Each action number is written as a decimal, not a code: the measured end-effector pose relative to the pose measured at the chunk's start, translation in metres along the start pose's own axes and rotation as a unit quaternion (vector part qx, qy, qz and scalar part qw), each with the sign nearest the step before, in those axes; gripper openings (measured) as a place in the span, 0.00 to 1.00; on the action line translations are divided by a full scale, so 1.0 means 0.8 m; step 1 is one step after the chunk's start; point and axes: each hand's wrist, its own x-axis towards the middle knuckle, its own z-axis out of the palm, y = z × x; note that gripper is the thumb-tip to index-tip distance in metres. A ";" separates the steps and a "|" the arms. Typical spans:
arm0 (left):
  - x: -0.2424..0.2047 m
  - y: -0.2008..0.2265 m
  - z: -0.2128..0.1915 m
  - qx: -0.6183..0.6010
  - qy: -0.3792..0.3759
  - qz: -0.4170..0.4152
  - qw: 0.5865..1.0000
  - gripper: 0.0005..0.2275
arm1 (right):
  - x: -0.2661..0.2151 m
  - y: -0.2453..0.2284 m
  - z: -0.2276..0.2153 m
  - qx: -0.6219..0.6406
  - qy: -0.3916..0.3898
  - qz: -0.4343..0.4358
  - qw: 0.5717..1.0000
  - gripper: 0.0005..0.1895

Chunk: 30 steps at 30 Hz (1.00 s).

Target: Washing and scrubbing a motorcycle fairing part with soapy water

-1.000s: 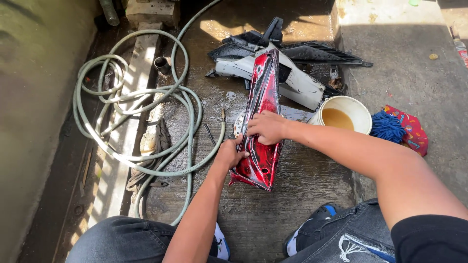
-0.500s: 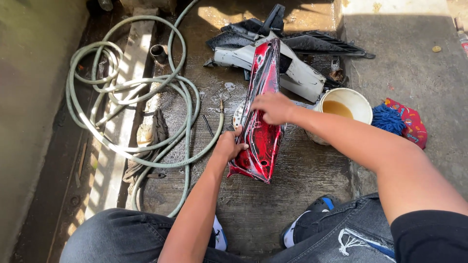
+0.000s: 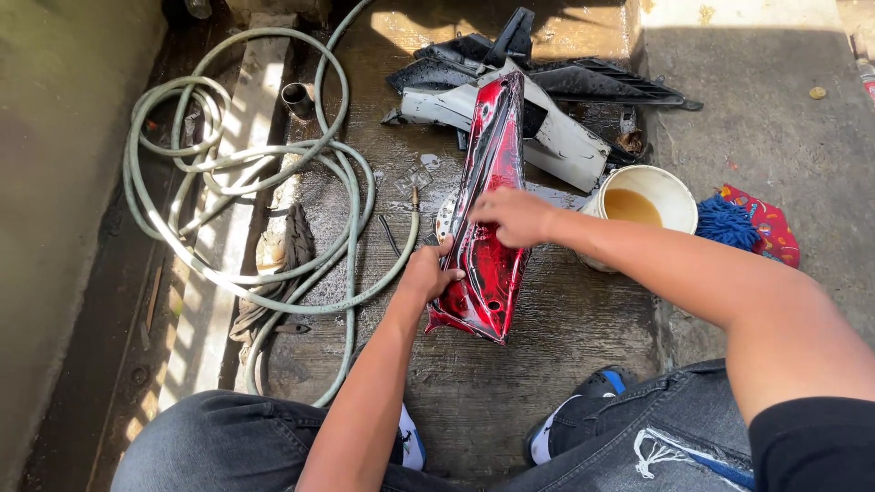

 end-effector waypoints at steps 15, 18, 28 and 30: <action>0.000 -0.001 -0.002 0.000 0.003 -0.006 1.000 0.33 | -0.058 0.026 0.017 -0.021 -0.032 -0.089 0.995 0.36; -0.003 0.002 -0.006 0.002 -0.002 -0.007 1.000 0.33 | -0.061 0.020 -0.009 0.002 -0.009 0.068 0.998 0.31; 0.005 -0.005 0.000 0.008 0.002 0.000 1.000 0.33 | -0.050 -0.011 0.053 -0.083 -0.003 -0.115 0.990 0.35; 0.005 -0.005 -0.001 0.011 0.003 -0.005 1.000 0.33 | -0.046 -0.005 0.023 -0.066 0.050 -0.041 0.996 0.35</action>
